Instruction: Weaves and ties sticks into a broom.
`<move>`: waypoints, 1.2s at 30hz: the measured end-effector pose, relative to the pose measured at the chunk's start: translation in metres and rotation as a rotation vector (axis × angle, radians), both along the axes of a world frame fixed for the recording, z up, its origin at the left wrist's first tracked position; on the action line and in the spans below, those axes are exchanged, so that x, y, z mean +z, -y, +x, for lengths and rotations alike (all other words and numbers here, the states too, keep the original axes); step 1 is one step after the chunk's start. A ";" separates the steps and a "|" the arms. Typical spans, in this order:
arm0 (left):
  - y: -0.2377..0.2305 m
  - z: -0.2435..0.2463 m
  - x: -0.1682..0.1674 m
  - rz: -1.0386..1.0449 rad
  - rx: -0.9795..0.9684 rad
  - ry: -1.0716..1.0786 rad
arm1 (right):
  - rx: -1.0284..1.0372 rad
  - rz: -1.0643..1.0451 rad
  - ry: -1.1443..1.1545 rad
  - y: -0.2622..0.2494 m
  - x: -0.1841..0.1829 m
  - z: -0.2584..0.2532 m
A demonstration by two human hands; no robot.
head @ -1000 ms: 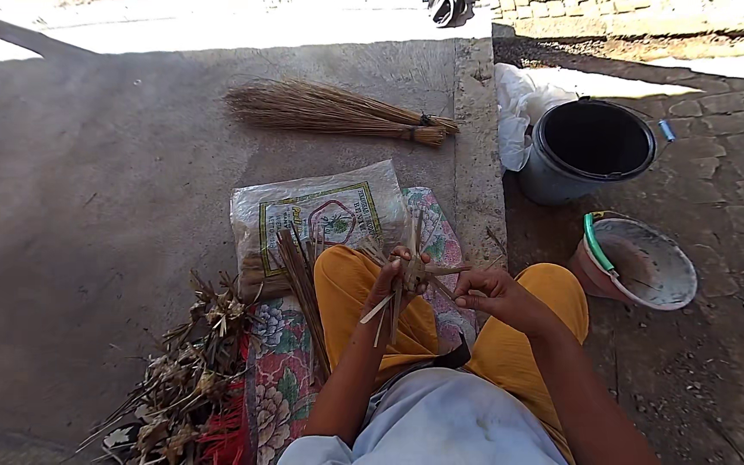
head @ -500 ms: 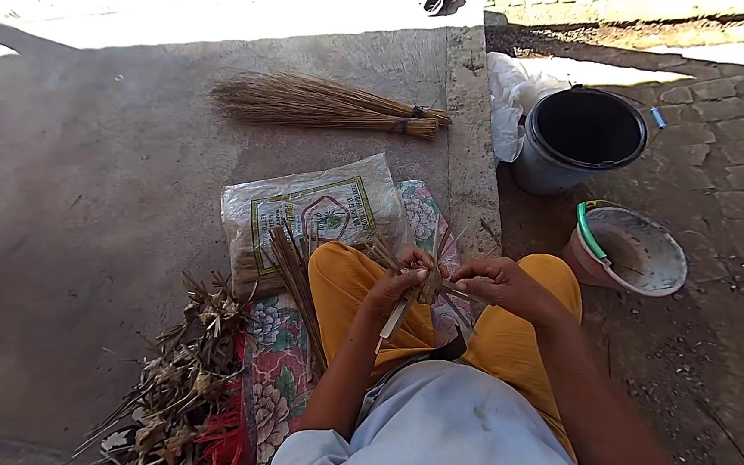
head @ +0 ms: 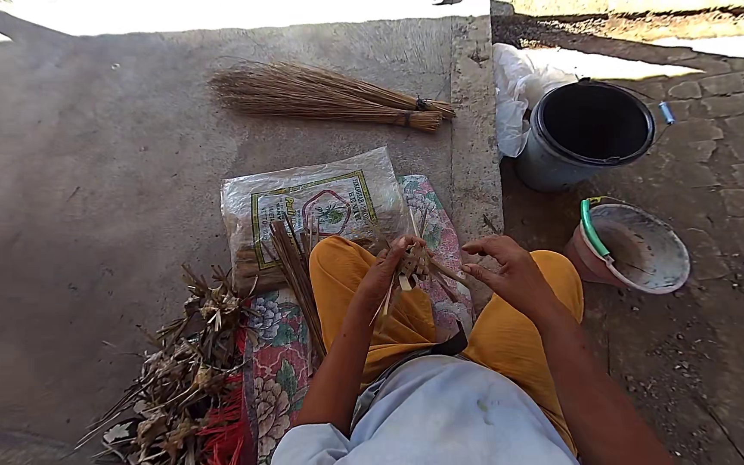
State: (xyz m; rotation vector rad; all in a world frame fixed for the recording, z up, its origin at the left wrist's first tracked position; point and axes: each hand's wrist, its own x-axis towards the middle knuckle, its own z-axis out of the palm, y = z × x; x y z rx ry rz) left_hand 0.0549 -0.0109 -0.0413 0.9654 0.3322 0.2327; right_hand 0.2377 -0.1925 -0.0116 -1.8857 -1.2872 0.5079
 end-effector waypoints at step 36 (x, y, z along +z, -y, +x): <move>0.030 0.026 -0.005 0.952 0.389 0.163 | -0.075 0.289 -0.337 -0.033 0.006 -0.042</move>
